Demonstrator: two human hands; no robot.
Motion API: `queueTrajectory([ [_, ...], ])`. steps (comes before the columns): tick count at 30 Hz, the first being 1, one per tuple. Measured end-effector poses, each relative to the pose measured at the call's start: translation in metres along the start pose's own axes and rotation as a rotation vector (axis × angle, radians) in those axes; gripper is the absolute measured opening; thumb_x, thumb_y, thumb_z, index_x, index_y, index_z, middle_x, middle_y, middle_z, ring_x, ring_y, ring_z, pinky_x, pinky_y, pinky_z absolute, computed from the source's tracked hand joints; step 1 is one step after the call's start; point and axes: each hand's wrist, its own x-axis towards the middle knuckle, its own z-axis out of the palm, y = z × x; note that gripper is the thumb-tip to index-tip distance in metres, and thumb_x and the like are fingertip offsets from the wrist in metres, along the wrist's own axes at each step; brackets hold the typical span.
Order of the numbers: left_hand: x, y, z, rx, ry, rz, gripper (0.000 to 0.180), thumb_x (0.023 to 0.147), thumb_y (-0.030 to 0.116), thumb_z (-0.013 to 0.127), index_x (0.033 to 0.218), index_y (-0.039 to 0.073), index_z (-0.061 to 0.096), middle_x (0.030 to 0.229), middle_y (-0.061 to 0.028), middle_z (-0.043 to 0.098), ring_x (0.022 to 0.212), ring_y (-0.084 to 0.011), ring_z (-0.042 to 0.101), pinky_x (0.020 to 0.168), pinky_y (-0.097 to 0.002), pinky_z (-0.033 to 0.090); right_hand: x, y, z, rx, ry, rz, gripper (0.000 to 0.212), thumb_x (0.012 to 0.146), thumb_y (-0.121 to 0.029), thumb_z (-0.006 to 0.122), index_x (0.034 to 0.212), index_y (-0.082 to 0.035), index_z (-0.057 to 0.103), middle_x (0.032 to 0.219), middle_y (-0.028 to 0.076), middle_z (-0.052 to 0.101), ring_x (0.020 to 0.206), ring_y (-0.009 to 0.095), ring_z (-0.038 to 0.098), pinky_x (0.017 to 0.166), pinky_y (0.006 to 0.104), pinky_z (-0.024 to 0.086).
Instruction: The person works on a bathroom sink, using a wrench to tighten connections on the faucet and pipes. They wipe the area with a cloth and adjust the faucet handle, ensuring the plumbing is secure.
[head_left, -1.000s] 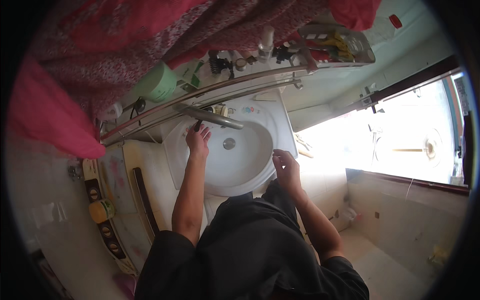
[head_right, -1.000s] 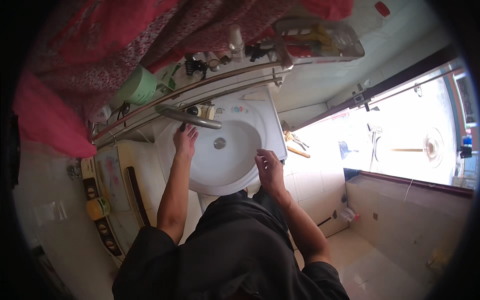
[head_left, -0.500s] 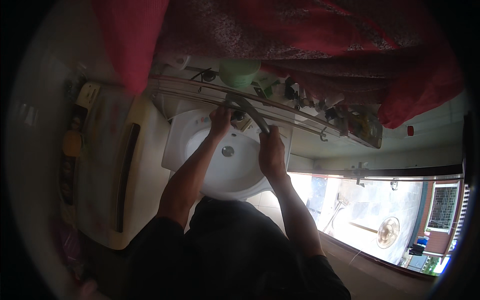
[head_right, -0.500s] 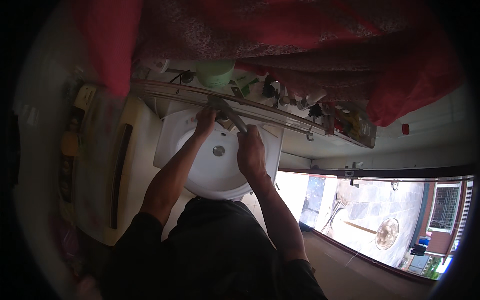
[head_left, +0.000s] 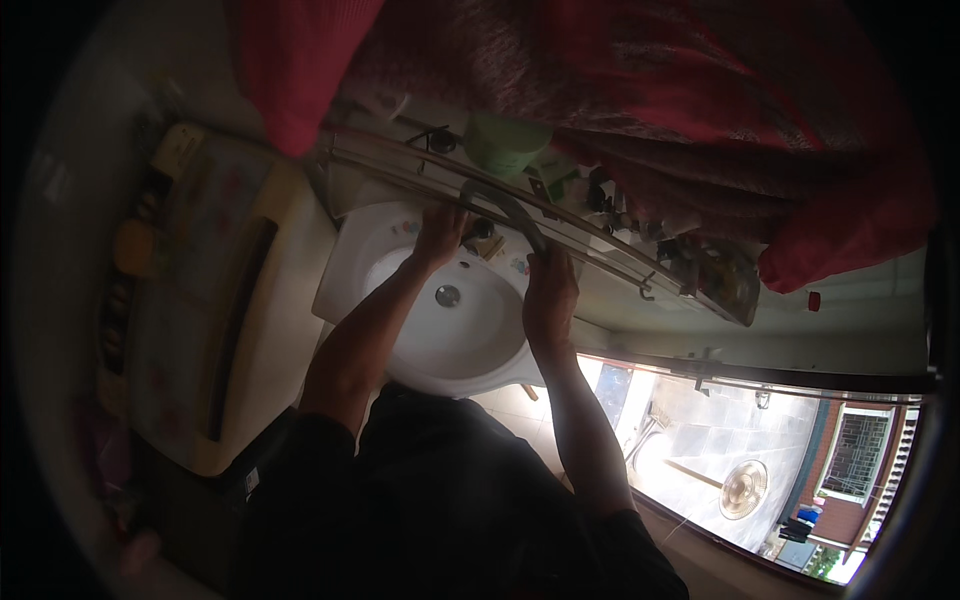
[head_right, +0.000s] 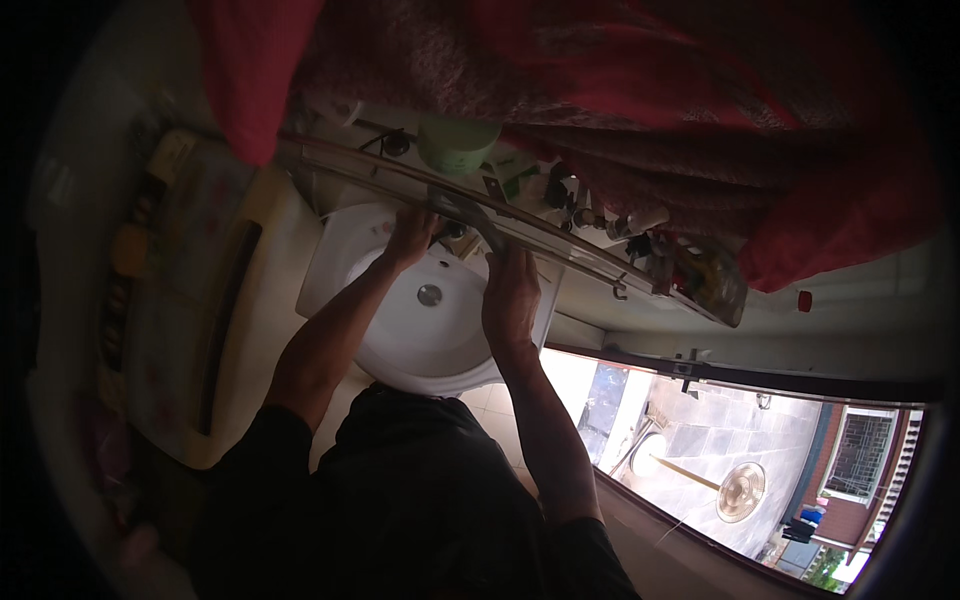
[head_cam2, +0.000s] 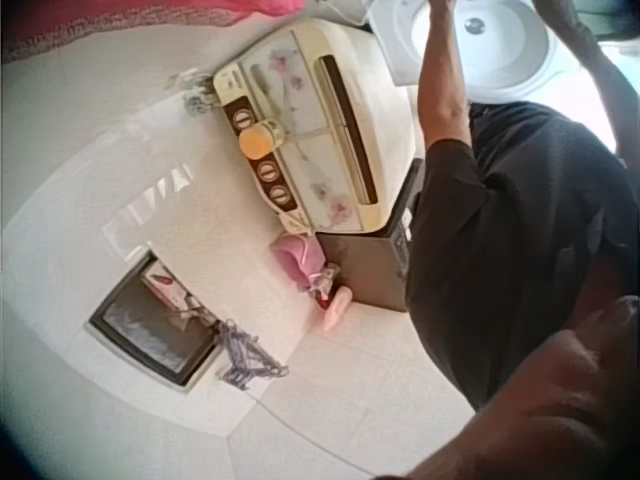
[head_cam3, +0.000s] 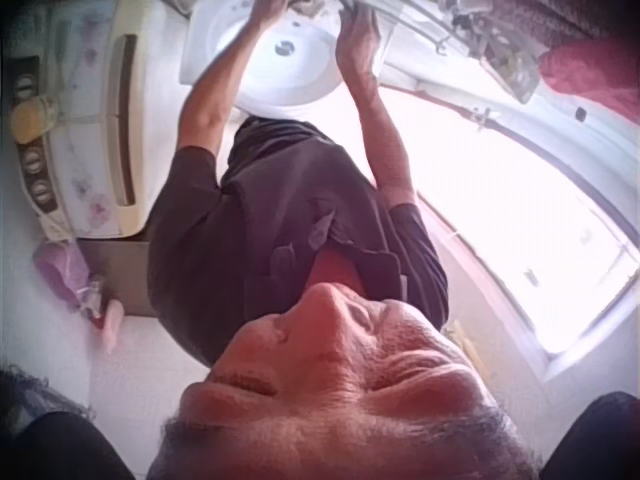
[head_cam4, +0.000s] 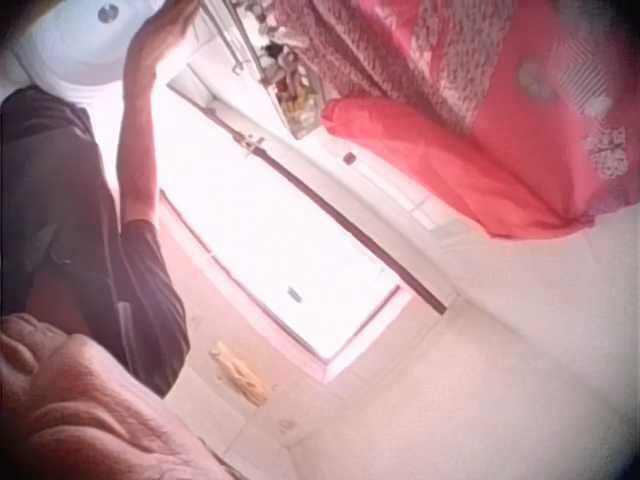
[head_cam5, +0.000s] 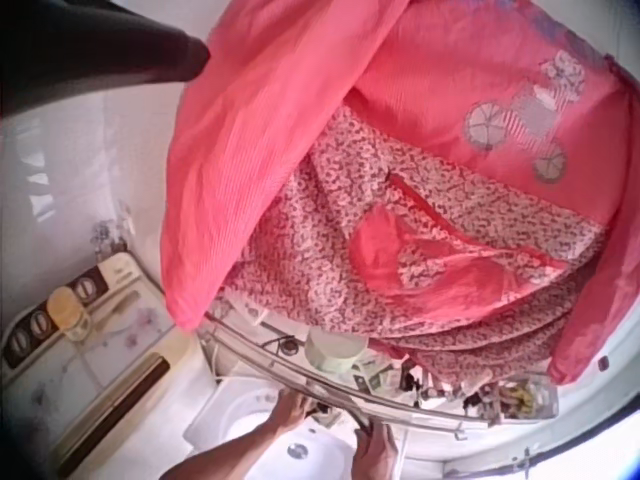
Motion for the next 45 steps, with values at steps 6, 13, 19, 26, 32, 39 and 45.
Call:
queueTrajectory([
  [6, 0.017, 0.033, -0.003, -0.273, 0.126, -0.099, 0.021, 0.101, 0.017, 0.052, 0.104, 0.001, 0.065, 0.100, -0.0220, 0.065, 0.093, -0.0435, 0.061, 0.083, -0.0527, 0.048, 0.005, 0.001, 0.015, -0.158, 0.181, -0.018, 0.038, 0.091, -0.008, 0.068, 0.128, -0.009, 0.064, 0.106, 0.011, 0.068, 0.104, 0.030, 0.062, 0.092, 0.0436, 0.042],
  [13, 0.021, 0.020, -0.012, 0.004, 0.168, 0.066, 0.024, 0.101, 0.015, 0.050, 0.114, -0.002, 0.061, 0.107, -0.0252, 0.065, 0.101, -0.0454, 0.060, 0.091, -0.0527, 0.049, 0.026, -0.010, 0.019, -0.162, 0.278, -0.066, 0.037, 0.093, -0.009, 0.064, 0.129, -0.003, 0.062, 0.109, 0.017, 0.064, 0.104, 0.038, 0.057, 0.096, 0.0479, 0.040],
  [19, 0.016, 0.023, -0.011, 0.021, 0.084, -0.095, 0.022, 0.100, 0.012, 0.049, 0.114, -0.003, 0.059, 0.108, -0.0265, 0.064, 0.102, -0.0462, 0.060, 0.091, -0.0534, 0.049, 0.008, 0.009, 0.015, -0.189, 0.132, 0.002, 0.051, 0.086, -0.012, 0.073, 0.133, -0.004, 0.056, 0.131, 0.022, 0.054, 0.125, 0.044, 0.048, 0.106, 0.0546, 0.034],
  [26, 0.012, 0.018, -0.021, 0.064, 0.062, -0.031, 0.024, 0.101, 0.013, 0.048, 0.117, -0.002, 0.058, 0.110, -0.0292, 0.062, 0.102, -0.0487, 0.059, 0.088, -0.0565, 0.049, 0.012, 0.028, 0.003, -0.241, 0.169, -0.229, 0.034, 0.089, -0.006, 0.066, 0.121, 0.003, 0.058, 0.120, 0.023, 0.061, 0.118, 0.042, 0.055, 0.107, 0.0566, 0.036],
  [32, 0.009, 0.044, -0.048, -0.084, 0.123, -0.041, 0.027, 0.104, 0.015, 0.046, 0.125, -0.001, 0.054, 0.111, -0.0290, 0.059, 0.100, -0.0480, 0.058, 0.085, -0.0570, 0.047, 0.016, 0.033, 0.001, -0.243, 0.261, -0.366, 0.034, 0.085, 0.000, 0.071, 0.117, 0.003, 0.061, 0.112, 0.020, 0.061, 0.107, 0.044, 0.056, 0.093, 0.0528, 0.044],
  [39, 0.008, 0.038, -0.052, -0.051, 0.037, -0.097, 0.026, 0.107, 0.019, 0.044, 0.120, 0.001, 0.057, 0.106, -0.0260, 0.062, 0.100, -0.0464, 0.059, 0.083, -0.0553, 0.047, 0.016, 0.028, -0.001, -0.227, 0.224, -0.317, 0.035, 0.083, 0.002, 0.071, 0.117, 0.002, 0.061, 0.113, 0.021, 0.061, 0.108, 0.044, 0.056, 0.093, 0.0533, 0.044],
  [45, 0.011, 0.026, -0.059, -0.075, -0.033, -0.170, 0.032, 0.107, 0.021, 0.041, 0.125, -0.001, 0.056, 0.110, -0.0279, 0.066, 0.100, -0.0479, 0.062, 0.085, -0.0554, 0.051, 0.016, 0.013, 0.009, -0.169, 0.129, -0.247, 0.035, 0.084, -0.002, 0.070, 0.117, 0.002, 0.060, 0.115, 0.023, 0.058, 0.112, 0.045, 0.052, 0.099, 0.0568, 0.039],
])
